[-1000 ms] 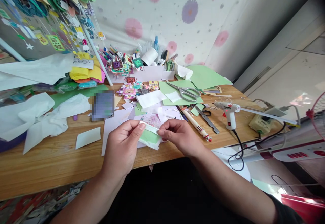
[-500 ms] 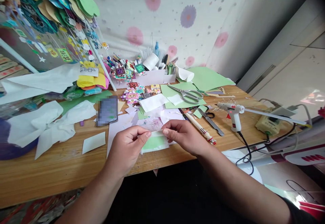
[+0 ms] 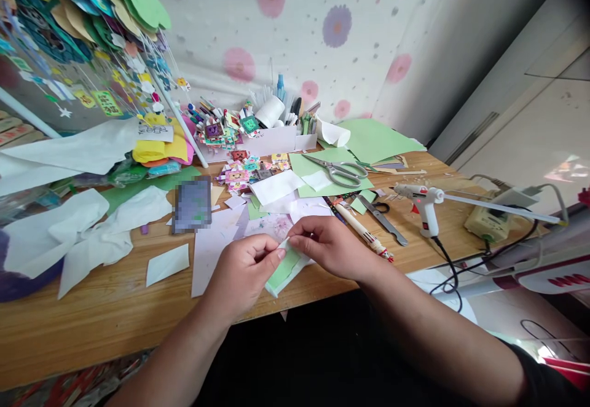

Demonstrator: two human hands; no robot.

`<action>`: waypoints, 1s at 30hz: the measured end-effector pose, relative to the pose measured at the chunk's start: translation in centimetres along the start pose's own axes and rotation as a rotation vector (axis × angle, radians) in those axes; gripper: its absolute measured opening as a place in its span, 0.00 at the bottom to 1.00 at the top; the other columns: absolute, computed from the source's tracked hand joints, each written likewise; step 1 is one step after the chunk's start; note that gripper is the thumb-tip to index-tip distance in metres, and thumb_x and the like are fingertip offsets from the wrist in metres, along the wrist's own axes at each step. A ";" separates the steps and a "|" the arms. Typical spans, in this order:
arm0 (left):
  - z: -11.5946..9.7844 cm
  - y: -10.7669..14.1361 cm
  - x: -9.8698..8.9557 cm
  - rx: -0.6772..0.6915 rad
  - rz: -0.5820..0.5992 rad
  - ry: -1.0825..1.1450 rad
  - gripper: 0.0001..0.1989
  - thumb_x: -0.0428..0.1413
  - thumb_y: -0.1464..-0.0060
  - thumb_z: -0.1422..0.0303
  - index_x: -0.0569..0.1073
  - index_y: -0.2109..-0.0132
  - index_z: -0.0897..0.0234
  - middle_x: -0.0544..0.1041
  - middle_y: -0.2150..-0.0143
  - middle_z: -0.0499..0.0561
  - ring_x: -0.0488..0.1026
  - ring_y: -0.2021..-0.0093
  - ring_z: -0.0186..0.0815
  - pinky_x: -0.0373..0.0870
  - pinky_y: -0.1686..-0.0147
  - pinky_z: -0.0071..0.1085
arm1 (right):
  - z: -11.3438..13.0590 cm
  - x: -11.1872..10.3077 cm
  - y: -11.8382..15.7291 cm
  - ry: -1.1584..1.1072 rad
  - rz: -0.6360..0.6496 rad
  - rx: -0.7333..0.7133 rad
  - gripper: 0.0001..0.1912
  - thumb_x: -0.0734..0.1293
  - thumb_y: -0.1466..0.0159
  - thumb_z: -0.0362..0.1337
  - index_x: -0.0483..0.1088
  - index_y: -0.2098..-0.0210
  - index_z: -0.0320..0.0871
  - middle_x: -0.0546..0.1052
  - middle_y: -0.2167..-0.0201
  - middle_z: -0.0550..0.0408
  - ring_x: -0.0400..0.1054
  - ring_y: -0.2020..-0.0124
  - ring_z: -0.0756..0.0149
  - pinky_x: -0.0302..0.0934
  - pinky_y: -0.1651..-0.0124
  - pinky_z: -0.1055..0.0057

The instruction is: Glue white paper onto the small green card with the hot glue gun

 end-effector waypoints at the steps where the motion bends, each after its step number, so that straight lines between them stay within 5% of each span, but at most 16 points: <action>1: 0.1 0.0 0.1 -0.008 -0.007 0.013 0.14 0.55 0.48 0.60 0.68 0.76 0.64 0.63 0.78 0.43 0.59 0.75 0.29 0.55 0.75 0.26 | -0.1 0.1 0.0 -0.006 -0.015 0.005 0.06 0.65 0.39 0.34 0.71 0.71 0.40 0.70 0.77 0.59 0.60 0.75 0.72 0.54 0.72 0.75; 10: 1.4 -0.2 1.0 -0.049 0.012 0.222 0.17 0.56 0.46 0.56 0.70 0.74 0.65 0.62 0.77 0.43 0.57 0.74 0.29 0.54 0.75 0.26 | -0.8 -0.3 1.0 -0.013 -0.152 -0.070 0.05 0.65 0.38 0.34 0.73 0.67 0.41 0.77 0.71 0.54 0.69 0.69 0.67 0.63 0.65 0.72; 14: 1.8 -0.4 1.0 -0.094 -0.075 0.379 0.16 0.59 0.49 0.56 0.71 0.74 0.64 0.64 0.78 0.44 0.59 0.74 0.30 0.56 0.74 0.27 | -4.1 -4.5 4.8 0.038 -0.600 0.041 0.09 0.67 0.39 0.41 0.74 0.63 0.43 0.78 0.67 0.51 0.72 0.66 0.63 0.66 0.63 0.67; 17: 2.1 -0.7 0.8 -0.125 -0.160 0.482 0.15 0.63 0.54 0.57 0.73 0.74 0.64 0.67 0.77 0.45 0.63 0.73 0.32 0.59 0.74 0.26 | -7.4 -9.0 9.2 0.300 -1.052 0.205 0.13 0.68 0.43 0.46 0.74 0.66 0.42 0.77 0.71 0.50 0.71 0.71 0.61 0.66 0.65 0.64; 20: 2.6 -1.1 0.7 -0.158 -0.215 0.542 0.14 0.66 0.59 0.57 0.76 0.71 0.62 0.69 0.76 0.45 0.65 0.72 0.33 0.61 0.74 0.26 | -9.7 -12.5 13.1 0.596 -1.297 0.351 0.20 0.68 0.45 0.49 0.74 0.62 0.38 0.77 0.67 0.45 0.70 0.70 0.58 0.66 0.64 0.61; 22: 2.9 -1.4 0.7 -0.148 -0.220 0.537 0.14 0.67 0.59 0.56 0.76 0.70 0.62 0.70 0.75 0.45 0.65 0.72 0.33 0.60 0.75 0.25 | -10.6 -13.9 14.2 0.710 -1.319 0.443 0.27 0.68 0.47 0.51 0.74 0.57 0.36 0.76 0.62 0.40 0.71 0.65 0.54 0.65 0.60 0.57; 25: 2.8 -1.5 0.7 -0.108 -0.196 0.491 0.14 0.65 0.57 0.56 0.75 0.72 0.62 0.71 0.74 0.46 0.65 0.72 0.33 0.60 0.75 0.25 | -11.5 -15.3 13.7 0.701 -1.172 0.585 0.34 0.68 0.48 0.54 0.72 0.50 0.35 0.76 0.56 0.37 0.71 0.58 0.50 0.63 0.55 0.56; 30: 2.2 -0.7 0.2 -0.062 -0.189 0.394 0.15 0.63 0.54 0.56 0.73 0.76 0.63 0.71 0.75 0.47 0.65 0.73 0.33 0.60 0.75 0.27 | -11.6 -15.7 10.5 0.584 -0.970 0.632 0.19 0.70 0.51 0.50 0.77 0.69 0.40 0.77 0.79 0.50 0.70 0.74 0.54 0.60 0.68 0.62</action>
Point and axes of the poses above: each hand's wrist, its own y-axis away from the middle knuckle, its own x-axis out of the palm, z = x × y, the point moved 1 cm from there along -y, towards the middle knuckle
